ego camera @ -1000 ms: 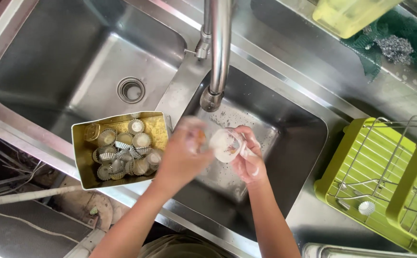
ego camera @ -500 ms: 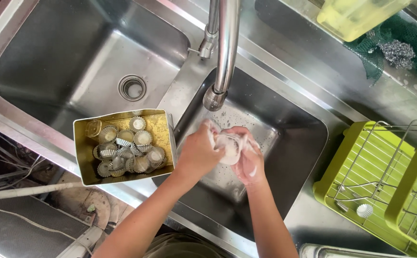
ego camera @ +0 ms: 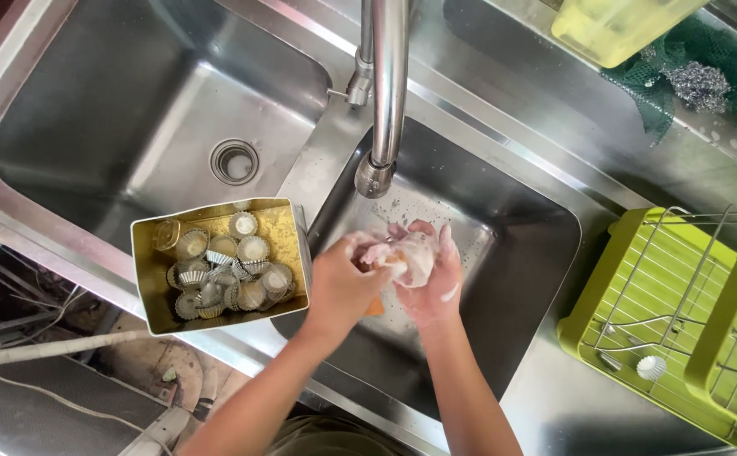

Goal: Wash individual small baking molds with a sponge and soapy water at a sink.

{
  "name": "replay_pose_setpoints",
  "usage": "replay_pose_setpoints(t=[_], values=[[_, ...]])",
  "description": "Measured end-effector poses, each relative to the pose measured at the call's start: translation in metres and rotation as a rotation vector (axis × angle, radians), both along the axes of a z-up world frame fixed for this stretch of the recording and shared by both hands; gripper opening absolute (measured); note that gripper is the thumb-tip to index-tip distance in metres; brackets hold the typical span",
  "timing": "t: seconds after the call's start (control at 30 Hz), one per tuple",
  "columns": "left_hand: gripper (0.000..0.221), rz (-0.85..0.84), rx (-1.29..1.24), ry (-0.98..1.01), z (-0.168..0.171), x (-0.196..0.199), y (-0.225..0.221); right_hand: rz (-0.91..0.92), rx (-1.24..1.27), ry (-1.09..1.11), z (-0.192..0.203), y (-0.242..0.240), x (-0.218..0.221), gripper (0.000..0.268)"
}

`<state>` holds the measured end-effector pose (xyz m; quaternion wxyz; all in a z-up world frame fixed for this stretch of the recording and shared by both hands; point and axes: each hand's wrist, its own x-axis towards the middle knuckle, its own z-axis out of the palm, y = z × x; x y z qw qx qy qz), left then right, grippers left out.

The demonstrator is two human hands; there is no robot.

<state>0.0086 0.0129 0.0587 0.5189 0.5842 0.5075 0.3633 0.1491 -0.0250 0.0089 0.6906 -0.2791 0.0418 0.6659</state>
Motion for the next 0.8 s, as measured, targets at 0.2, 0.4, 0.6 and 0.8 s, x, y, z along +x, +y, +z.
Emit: replay_pose_setpoints(t=[0.2, 0.4, 0.6, 0.8], values=[[0.023, 0.179, -0.430, -0.173, -0.067, 0.019, -0.032, -0.089, 0.083, -0.258, -0.017, -0.008, -0.019, 0.037], [0.032, -0.174, -0.565, -0.447, -0.076, 0.014, -0.037, -0.154, -0.021, -0.292, -0.028, -0.003, -0.011, 0.044], [0.041, -0.285, -0.440, -0.339, -0.065, 0.010, -0.036, -0.064, 0.027, -0.304, -0.018, -0.002, -0.007, 0.045], [0.044, -0.215, -0.785, -0.655, -0.053, 0.008, -0.030, -0.075, 0.167, -0.446, -0.020, -0.009, -0.005, 0.042]])
